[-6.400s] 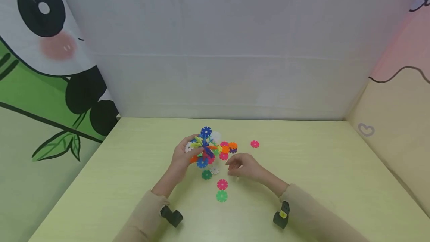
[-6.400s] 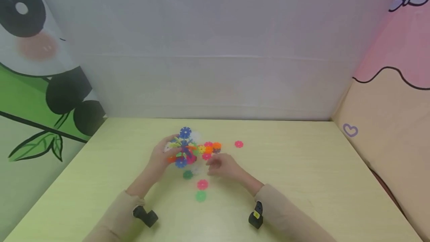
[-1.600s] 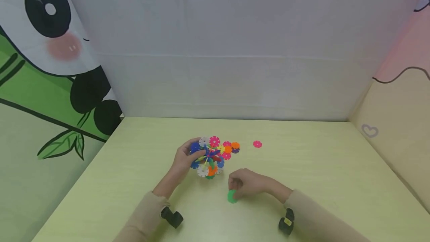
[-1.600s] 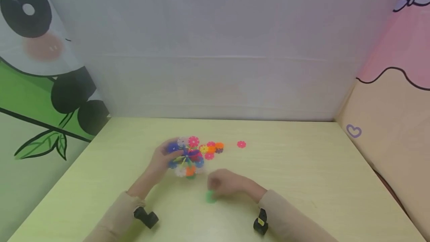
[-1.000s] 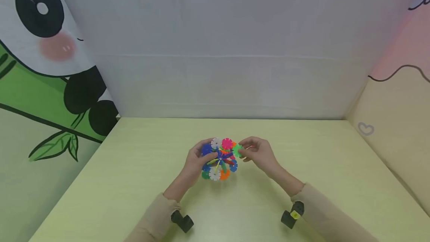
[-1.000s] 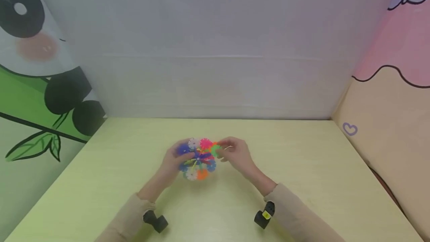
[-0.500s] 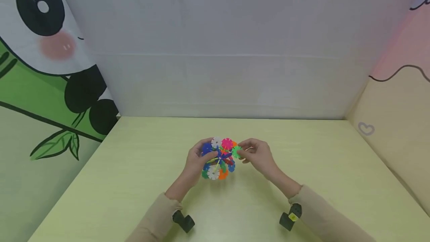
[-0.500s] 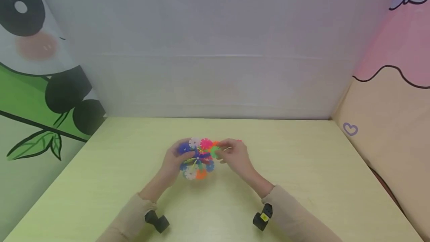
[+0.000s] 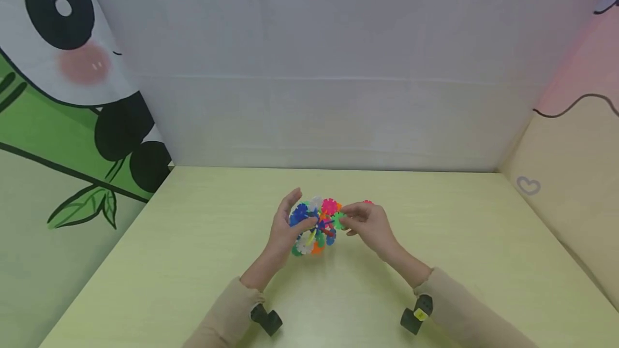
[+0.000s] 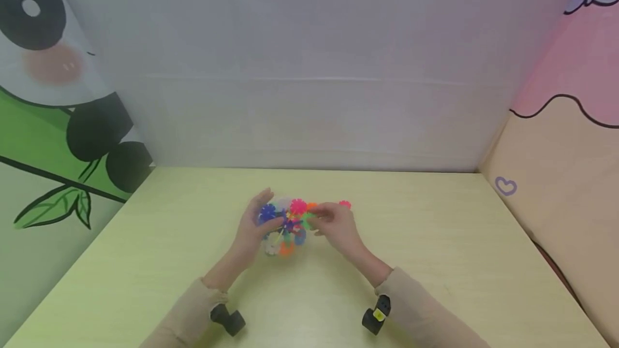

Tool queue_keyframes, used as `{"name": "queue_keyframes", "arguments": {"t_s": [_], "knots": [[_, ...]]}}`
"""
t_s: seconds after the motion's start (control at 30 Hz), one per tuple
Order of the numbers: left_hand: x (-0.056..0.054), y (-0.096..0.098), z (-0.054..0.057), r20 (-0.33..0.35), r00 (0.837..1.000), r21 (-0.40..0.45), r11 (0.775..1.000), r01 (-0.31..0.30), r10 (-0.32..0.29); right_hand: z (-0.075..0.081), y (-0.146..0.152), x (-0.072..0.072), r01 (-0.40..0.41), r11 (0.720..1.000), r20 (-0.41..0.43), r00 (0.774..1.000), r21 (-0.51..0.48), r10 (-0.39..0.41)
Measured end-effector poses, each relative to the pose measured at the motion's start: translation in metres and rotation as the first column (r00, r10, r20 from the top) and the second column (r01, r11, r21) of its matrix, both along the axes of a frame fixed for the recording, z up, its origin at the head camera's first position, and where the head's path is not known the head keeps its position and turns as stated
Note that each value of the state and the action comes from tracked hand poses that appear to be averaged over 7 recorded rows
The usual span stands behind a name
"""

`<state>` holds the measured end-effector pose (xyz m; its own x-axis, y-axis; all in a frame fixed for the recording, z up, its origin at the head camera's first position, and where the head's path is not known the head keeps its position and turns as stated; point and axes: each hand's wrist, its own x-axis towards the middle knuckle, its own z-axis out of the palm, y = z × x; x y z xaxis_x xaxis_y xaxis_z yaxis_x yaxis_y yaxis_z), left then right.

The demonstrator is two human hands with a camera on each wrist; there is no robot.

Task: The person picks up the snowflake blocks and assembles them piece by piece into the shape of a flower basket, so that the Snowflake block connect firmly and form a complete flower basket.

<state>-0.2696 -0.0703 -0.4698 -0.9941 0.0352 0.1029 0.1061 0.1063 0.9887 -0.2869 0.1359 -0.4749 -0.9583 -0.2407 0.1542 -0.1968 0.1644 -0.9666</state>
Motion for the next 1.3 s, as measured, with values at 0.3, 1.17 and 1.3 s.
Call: {"name": "queue_keyframes", "arguments": {"t_s": [0.3,1.17,1.3], "knots": [[-0.001,0.002,0.003,0.097,0.995,0.097,0.995,-0.029,0.020,-0.001,-0.005,0.002,0.025,0.997,-0.118,0.992,-0.066,-0.033],[0.004,0.011,0.004,-0.003,1.000,-0.068,0.997,0.022,-0.022,-0.006,0.001,-0.008,0.005,0.995,-0.237,0.971,-0.099,-0.028],[0.001,0.012,0.001,0.015,1.000,-0.073,0.997,-0.006,0.007,-0.004,0.002,-0.012,0.008,0.999,-0.228,0.973,-0.051,-0.019]]}}
